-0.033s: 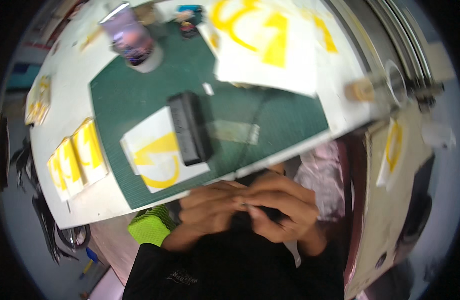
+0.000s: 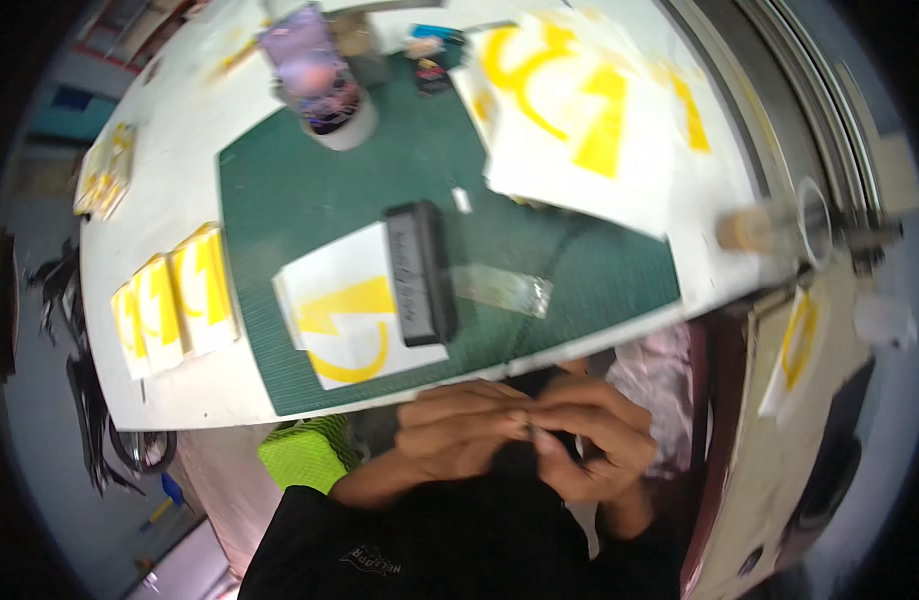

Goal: The person assembles a small black electronic device by inserting a cable into its port and pressing buttons on its face. They repeatedly connect and disconnect the cable while checking the device's display. A smartphone is visible on the table, but the person does not interact with it.

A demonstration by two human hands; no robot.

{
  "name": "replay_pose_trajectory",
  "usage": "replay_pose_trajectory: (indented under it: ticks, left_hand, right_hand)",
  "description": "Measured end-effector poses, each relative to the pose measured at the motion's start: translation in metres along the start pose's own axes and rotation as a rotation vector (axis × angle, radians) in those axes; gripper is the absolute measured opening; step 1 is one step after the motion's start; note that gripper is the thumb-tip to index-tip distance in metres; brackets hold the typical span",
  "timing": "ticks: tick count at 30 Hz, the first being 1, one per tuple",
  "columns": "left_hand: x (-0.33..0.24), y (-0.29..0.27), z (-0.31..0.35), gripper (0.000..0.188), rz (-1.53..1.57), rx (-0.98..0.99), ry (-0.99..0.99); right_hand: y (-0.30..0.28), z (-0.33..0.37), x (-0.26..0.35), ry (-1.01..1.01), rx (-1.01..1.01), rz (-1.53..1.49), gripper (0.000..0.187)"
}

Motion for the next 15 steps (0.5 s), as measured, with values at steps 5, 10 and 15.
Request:
replay_pose_trajectory:
  ticks: [5, 10, 15]
  left_hand:
    - [-0.018, -0.004, -0.017, 0.024, -0.034, 0.025, -0.043]
    - [-0.022, -0.002, -0.024, 0.028, 0.01, 0.01, -0.078]
    - [-0.009, -0.063, -0.04, 0.034, -0.446, -0.242, -0.059]
  right_hand:
    - [0.005, 0.001, -0.008, -0.022, -0.32, -0.178, 0.04]
    - [0.01, 0.031, -0.02, -0.015, -0.062, -0.087, 0.038]
    - [0.009, 0.026, -0.037, 0.128, -0.163, -0.194, 0.022]
Point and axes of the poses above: each hand's wrist, its own z-axis away from the middle knuckle, its own y-axis out of the palm, x = y × z, the point moved 6 cm from there along -z, towards the middle knuckle, and after that the axes turned 11 degrees about -y, right-handed, at the moved point
